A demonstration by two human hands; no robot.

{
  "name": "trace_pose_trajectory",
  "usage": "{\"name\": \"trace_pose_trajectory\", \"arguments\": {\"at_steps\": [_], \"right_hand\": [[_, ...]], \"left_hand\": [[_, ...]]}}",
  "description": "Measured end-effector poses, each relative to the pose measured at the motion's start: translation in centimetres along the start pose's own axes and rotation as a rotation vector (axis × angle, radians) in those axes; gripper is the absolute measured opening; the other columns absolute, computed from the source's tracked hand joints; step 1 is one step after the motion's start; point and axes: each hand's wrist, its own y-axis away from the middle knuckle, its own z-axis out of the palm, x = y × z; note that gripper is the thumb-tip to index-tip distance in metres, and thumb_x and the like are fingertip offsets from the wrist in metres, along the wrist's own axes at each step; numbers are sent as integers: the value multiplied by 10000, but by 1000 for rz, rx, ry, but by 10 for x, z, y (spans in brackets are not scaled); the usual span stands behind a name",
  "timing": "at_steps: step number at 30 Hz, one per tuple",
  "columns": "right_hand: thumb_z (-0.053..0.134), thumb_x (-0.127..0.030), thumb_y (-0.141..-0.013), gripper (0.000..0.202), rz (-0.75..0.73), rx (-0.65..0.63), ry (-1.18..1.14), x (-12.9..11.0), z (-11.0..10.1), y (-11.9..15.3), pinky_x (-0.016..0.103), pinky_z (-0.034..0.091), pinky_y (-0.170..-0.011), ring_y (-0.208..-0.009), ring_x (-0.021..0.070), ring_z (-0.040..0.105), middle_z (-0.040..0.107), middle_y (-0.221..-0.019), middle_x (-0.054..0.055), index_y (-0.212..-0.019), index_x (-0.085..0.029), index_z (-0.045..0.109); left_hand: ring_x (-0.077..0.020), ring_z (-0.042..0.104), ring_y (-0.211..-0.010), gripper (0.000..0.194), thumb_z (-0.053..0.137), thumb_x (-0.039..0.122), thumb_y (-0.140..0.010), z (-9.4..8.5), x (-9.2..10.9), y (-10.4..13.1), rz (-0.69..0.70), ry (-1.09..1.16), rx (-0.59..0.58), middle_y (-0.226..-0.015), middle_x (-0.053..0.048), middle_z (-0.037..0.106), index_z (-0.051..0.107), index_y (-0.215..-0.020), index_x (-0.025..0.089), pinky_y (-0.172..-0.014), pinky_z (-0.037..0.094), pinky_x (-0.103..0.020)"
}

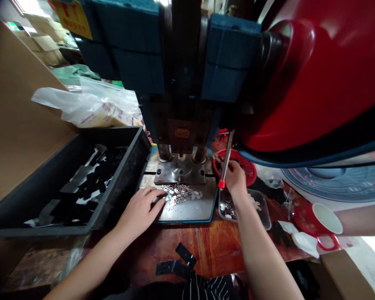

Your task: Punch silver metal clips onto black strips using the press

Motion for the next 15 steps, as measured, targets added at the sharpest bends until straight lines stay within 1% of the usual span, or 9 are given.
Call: {"name": "trace_pose_trajectory", "arguments": {"at_steps": [2,3,4,5,7,9,10,12,15], "right_hand": [[561,-496,-752,446,24,55,-4,10,-14,7,288,427,-577,-659,188,585,669,-792,72,-987,-122,626],[553,-484,-764,445,21,61,0,13,-18,14,295,442,-598,-691,196,600,678,-834,78,-1023,-129,620],[545,-468,-775,428,7,40,18,14,-20,22,305,457,-629,-726,204,613,686,-868,79,-1042,-141,622],[539,-450,-787,397,-19,-8,48,14,-20,31,317,470,-667,-763,213,624,693,-889,74,-1037,-157,632],[519,-414,-819,318,-111,-172,133,11,-16,52,341,481,-749,-832,225,636,704,-915,62,-994,-190,662],[494,-373,-858,263,-250,-336,216,4,-9,70,350,475,-811,-888,224,636,706,-945,52,-965,-217,676],[484,-350,-876,247,-319,-391,252,0,-6,77,348,472,-825,-902,219,632,703,-955,50,-964,-224,677],[465,-305,-902,233,-428,-447,322,-6,1,86,340,470,-826,-902,210,620,695,-948,50,-968,-225,673],[460,-269,-915,224,-536,-474,435,-12,12,89,340,466,-810,-884,208,591,678,-910,57,-949,-218,675]], "left_hand": [[-247,573,-944,224,476,333,-876,1,3,-6,6,-21,-27,-964,-61,607,628,-1013,245,-836,445,-399],[-250,577,-934,220,495,341,-863,1,4,-9,2,-32,-35,-952,-62,607,629,-1007,243,-823,448,-395],[-251,581,-920,213,518,345,-847,1,5,-12,-4,-38,-42,-936,-63,607,632,-993,240,-806,452,-387],[-251,585,-905,203,540,347,-830,2,5,-14,-9,-38,-49,-918,-62,607,636,-971,237,-789,455,-379],[-249,588,-889,178,567,343,-807,2,5,-17,-13,-20,-58,-895,-59,605,640,-925,231,-769,458,-364],[-247,587,-894,154,571,333,-801,2,5,-19,-13,8,-60,-892,-57,602,638,-889,226,-774,456,-360],[-247,586,-899,146,570,328,-801,2,5,-19,-15,19,-59,-896,-57,602,635,-881,224,-780,455,-362],[-246,583,-906,136,574,317,-801,3,5,-19,-24,33,-61,-908,-55,604,626,-885,223,-787,454,-367],[-239,586,-892,94,578,284,-801,5,6,-17,-29,51,-58,-901,-46,615,614,-870,230,-778,457,-366]]}}
